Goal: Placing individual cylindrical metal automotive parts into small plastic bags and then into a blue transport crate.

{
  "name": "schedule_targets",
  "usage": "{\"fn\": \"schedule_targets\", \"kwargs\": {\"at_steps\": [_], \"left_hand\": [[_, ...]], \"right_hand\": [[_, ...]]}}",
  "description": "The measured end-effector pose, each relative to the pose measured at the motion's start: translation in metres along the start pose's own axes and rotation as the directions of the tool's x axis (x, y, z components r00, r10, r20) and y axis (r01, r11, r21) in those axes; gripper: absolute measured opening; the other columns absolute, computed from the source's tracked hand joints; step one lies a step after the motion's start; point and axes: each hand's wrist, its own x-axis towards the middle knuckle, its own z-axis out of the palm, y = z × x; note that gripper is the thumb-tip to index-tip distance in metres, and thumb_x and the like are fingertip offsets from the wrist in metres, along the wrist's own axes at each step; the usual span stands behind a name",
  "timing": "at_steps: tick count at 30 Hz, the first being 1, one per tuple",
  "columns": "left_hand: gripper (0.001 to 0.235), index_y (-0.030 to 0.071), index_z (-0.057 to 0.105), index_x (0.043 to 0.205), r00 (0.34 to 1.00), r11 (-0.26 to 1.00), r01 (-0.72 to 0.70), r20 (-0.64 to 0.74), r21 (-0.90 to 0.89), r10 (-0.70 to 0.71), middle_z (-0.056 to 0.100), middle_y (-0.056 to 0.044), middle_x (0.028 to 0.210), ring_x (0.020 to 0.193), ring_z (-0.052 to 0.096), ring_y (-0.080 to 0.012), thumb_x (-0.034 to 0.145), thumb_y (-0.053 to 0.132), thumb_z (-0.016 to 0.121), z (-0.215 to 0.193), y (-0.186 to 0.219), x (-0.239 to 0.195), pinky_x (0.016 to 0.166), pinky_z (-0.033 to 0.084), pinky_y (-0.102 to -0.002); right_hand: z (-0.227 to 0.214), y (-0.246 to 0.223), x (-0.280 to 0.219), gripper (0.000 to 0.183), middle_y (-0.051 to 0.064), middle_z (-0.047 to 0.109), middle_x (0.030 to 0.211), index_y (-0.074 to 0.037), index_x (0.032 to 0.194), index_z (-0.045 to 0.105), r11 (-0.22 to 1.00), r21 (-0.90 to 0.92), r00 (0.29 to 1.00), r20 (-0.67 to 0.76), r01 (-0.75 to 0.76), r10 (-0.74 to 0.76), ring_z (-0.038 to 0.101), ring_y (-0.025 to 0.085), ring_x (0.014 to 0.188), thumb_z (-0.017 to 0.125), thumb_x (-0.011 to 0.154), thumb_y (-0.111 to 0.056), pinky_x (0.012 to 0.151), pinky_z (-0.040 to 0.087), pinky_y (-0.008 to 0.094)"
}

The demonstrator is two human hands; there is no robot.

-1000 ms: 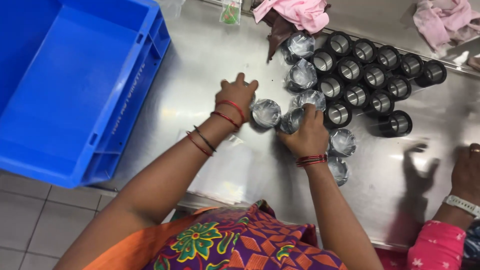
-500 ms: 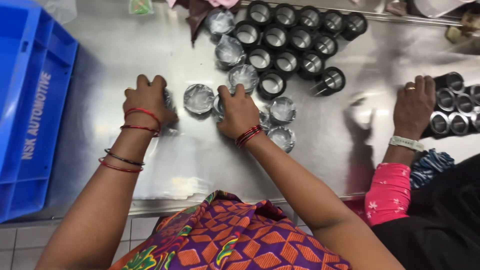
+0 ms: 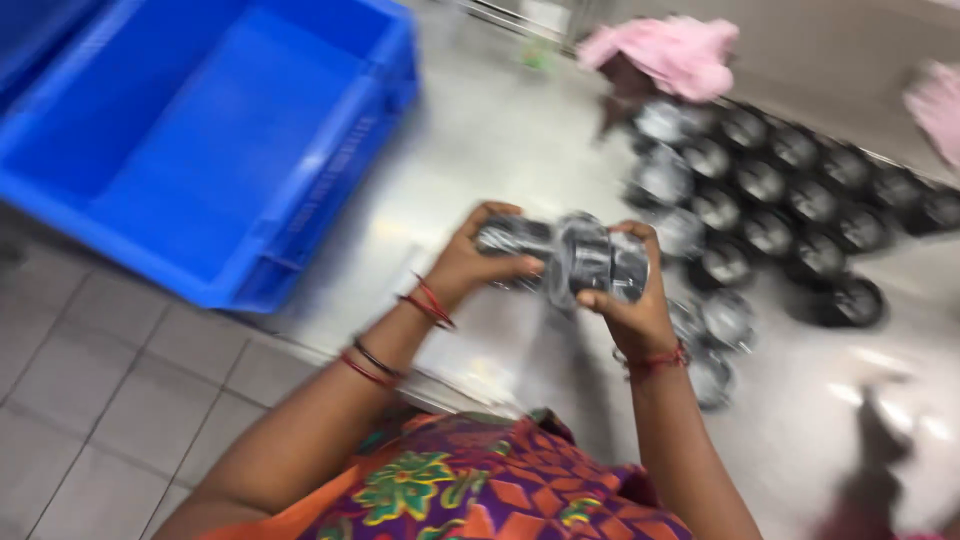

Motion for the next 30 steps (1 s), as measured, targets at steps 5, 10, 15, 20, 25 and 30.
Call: {"fn": "schedule_targets", "kwargs": {"at_steps": [5, 10, 15, 20, 25, 30], "left_hand": [[0.072, 0.009, 0.053, 0.133, 0.984, 0.985, -0.171, -0.042, 0.016, 0.172, 0.067, -0.006, 0.116, 0.107, 0.066, -0.0146, 0.073, 0.014, 0.093, -0.051, 0.062, -0.042, 0.092, 0.058, -0.031], [0.068, 0.010, 0.053, 0.133, 0.984, 0.982, -0.148, -0.081, 0.121, 0.158, 0.067, -0.005, 0.116, 0.105, 0.067, -0.0144, 0.076, 0.020, 0.089, -0.142, 0.175, -0.091, 0.086, 0.059, -0.031], [0.056, 0.010, 0.056, 0.131, 0.981, 0.982, -0.065, -0.168, 0.177, 0.095, 0.065, -0.006, 0.114, 0.104, 0.067, -0.0159, 0.085, 0.030, 0.081, -0.256, 0.221, -0.124, 0.087, 0.058, -0.032], [0.040, 0.010, 0.063, 0.119, 0.939, 0.945, 0.122, -0.343, 0.302, -0.012, 0.066, -0.002, 0.111, 0.103, 0.064, -0.0114, 0.091, 0.039, 0.071, -0.319, 0.202, -0.120, 0.087, 0.053, -0.027], [0.039, 0.008, 0.064, 0.118, 0.975, 0.972, 0.076, -0.221, 0.224, -0.025, 0.060, -0.001, 0.103, 0.097, 0.054, -0.0092, 0.099, 0.042, 0.067, -0.305, 0.146, -0.079, 0.086, 0.045, -0.026], [0.045, 0.004, 0.065, 0.113, 0.966, 0.980, 0.199, -0.164, -0.014, -0.198, 0.064, -0.002, 0.102, 0.097, 0.060, -0.0106, 0.104, 0.048, 0.057, -0.282, 0.132, -0.030, 0.087, 0.049, -0.026]], "right_hand": [[0.100, 0.003, 0.044, 0.087, 0.011, 0.053, 0.133, -0.010, 0.137, 0.037, 0.995, -0.090, 0.989, 0.150, 0.032, -0.018, 0.062, 0.025, 0.126, 0.091, 0.069, -0.007, 0.105, 0.056, 0.041], [0.231, 0.023, 0.089, 0.090, 0.010, 0.052, 0.134, -0.010, 0.141, 0.034, 0.966, -0.238, 0.975, 0.215, 0.102, -0.050, 0.060, 0.023, 0.126, 0.090, 0.071, -0.007, 0.106, 0.055, 0.038], [0.347, 0.079, 0.113, 0.085, 0.012, 0.054, 0.130, -0.012, 0.145, 0.032, 0.992, -0.102, 0.967, 0.238, -0.071, 0.093, 0.061, 0.025, 0.125, 0.088, 0.081, -0.020, 0.108, 0.050, 0.038], [0.372, 0.139, 0.128, 0.052, 0.009, 0.063, 0.115, -0.011, 0.130, 0.050, 0.763, 0.459, 0.867, 0.032, -0.455, 0.498, 0.065, 0.024, 0.107, 0.065, 0.094, -0.045, 0.094, 0.055, 0.044], [0.339, 0.122, 0.135, 0.037, 0.011, 0.070, 0.105, -0.009, 0.119, 0.060, 0.815, 0.401, 0.823, -0.212, -0.419, 0.527, 0.070, 0.025, 0.096, 0.055, 0.099, -0.040, 0.090, 0.056, 0.043], [0.282, 0.132, 0.139, 0.029, 0.012, 0.069, 0.104, -0.004, 0.114, 0.064, 0.831, 0.365, 0.757, -0.362, -0.421, 0.543, 0.070, 0.025, 0.095, 0.051, 0.094, -0.021, 0.089, 0.058, 0.041]]}}
